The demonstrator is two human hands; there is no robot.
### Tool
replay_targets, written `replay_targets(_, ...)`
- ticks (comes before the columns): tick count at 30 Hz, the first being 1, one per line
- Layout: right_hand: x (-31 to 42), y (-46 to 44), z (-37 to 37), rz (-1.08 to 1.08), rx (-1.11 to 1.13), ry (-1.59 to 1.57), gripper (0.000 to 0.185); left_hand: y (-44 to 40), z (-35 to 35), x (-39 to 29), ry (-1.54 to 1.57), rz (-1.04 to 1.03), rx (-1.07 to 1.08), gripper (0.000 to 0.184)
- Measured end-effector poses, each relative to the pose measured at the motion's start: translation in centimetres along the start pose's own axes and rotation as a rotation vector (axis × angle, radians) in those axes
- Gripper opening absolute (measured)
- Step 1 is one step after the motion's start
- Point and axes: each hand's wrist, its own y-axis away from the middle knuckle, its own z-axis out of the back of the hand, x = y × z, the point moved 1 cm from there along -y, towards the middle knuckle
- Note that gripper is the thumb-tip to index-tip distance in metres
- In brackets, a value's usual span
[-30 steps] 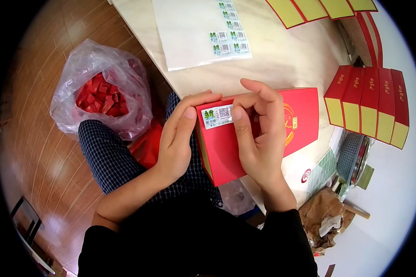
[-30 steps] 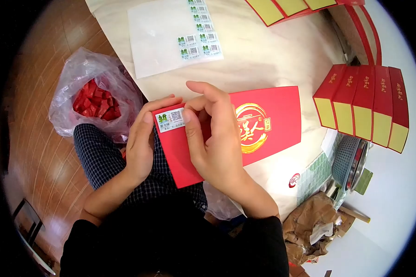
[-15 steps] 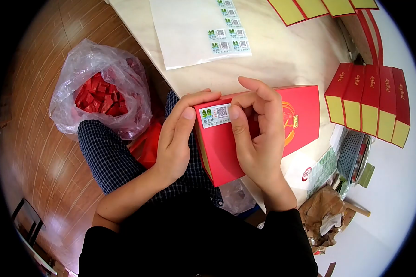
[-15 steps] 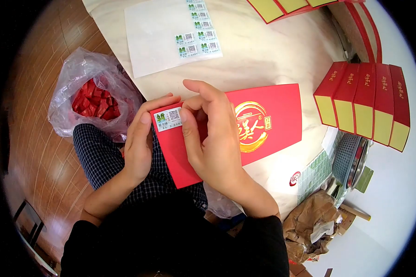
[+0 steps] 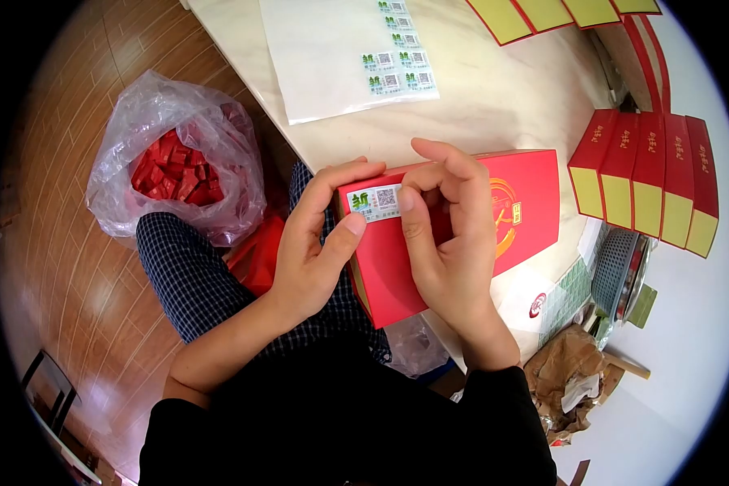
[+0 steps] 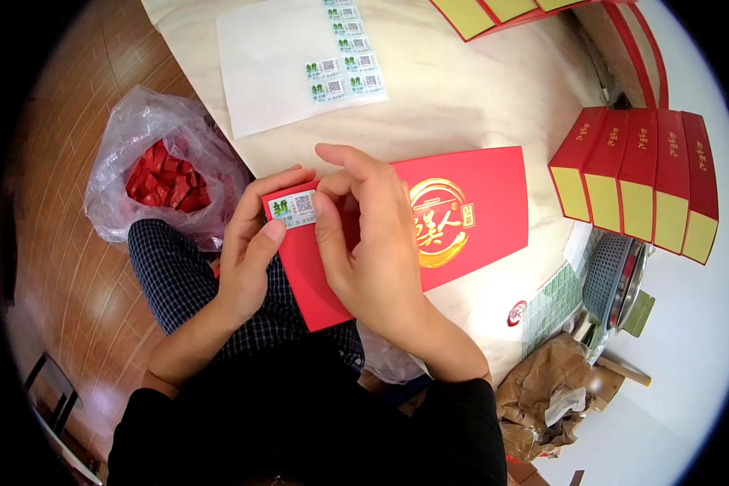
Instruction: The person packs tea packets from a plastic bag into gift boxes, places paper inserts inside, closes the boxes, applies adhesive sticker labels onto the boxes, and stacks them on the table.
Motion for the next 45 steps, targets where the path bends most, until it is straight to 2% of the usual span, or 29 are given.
replay_targets(14,0.2,0.1,-0.6,0.05,-0.038,0.098,0.044,0.0,-0.2,0.0,-0.007,-0.011,-0.015,0.039)
replay_targets(22,0.4,-0.2,-1.1,0.318,-0.063,0.561,0.042,0.0,-0.3,0.0,0.02,-0.012,-0.022,0.037)
replay_targets(25,0.7,-0.3,-1.1,0.256,-0.107,0.666,0.041,-0.3,-0.4,-0.4,-0.002,0.006,-0.028,0.034)
replay_targets(28,0.5,-0.4,-0.5,0.212,-0.111,0.658,0.039,-1.1,-0.9,-1.2,-0.041,0.002,-0.083,0.03)
replay_targets(30,0.3,-0.5,-0.4,0.236,-0.148,0.634,0.037,-1.8,-1.3,-2.2,-0.199,0.13,-0.05,0.029)
replay_targets(32,0.1,-0.2,-0.3,0.266,-0.18,0.61,0.035,-2.3,-1.2,-1.8,-0.196,0.065,-0.092,0.028)
replay_targets(34,0.1,0.3,-0.2,0.265,-0.23,0.464,0.033,-2.7,-0.9,-2.4,-0.269,0.107,-0.019,0.028)
replay_targets(35,0.6,1.0,-0.1,0.167,-0.182,0.445,0.034,-2.8,-0.9,-2.4,-0.333,0.042,-0.046,0.025)
replay_targets(38,0.7,3.1,-0.4,0.32,-0.233,0.592,0.033,-4.2,0.0,-1.5,-0.284,0.018,0.014,0.023)
replay_targets(39,0.5,4.5,-0.5,0.264,-0.174,0.601,0.035,-4.3,0.0,-1.4,-0.311,0.042,0.002,0.026)
replay_targets(41,0.8,6.4,-1.0,0.29,-0.141,0.667,0.039,-3.8,0.0,-1.5,-0.3,0.016,-0.031,0.028)
replay_targets(42,0.8,7.4,-1.1,0.302,-0.097,0.724,0.043,-3.5,-0.1,-1.4,-0.291,0.009,-0.068,0.031)
replay_targets(43,0.3,8.7,-1.1,0.278,-0.025,0.72,0.058,-3.0,-0.4,-1.4,-0.29,-0.067,-0.121,0.037)
replay_targets(45,0.0,10.3,-1.5,0.295,-0.047,0.745,0.063,-2.0,-0.1,-0.6,-0.32,-0.117,-0.178,0.038)
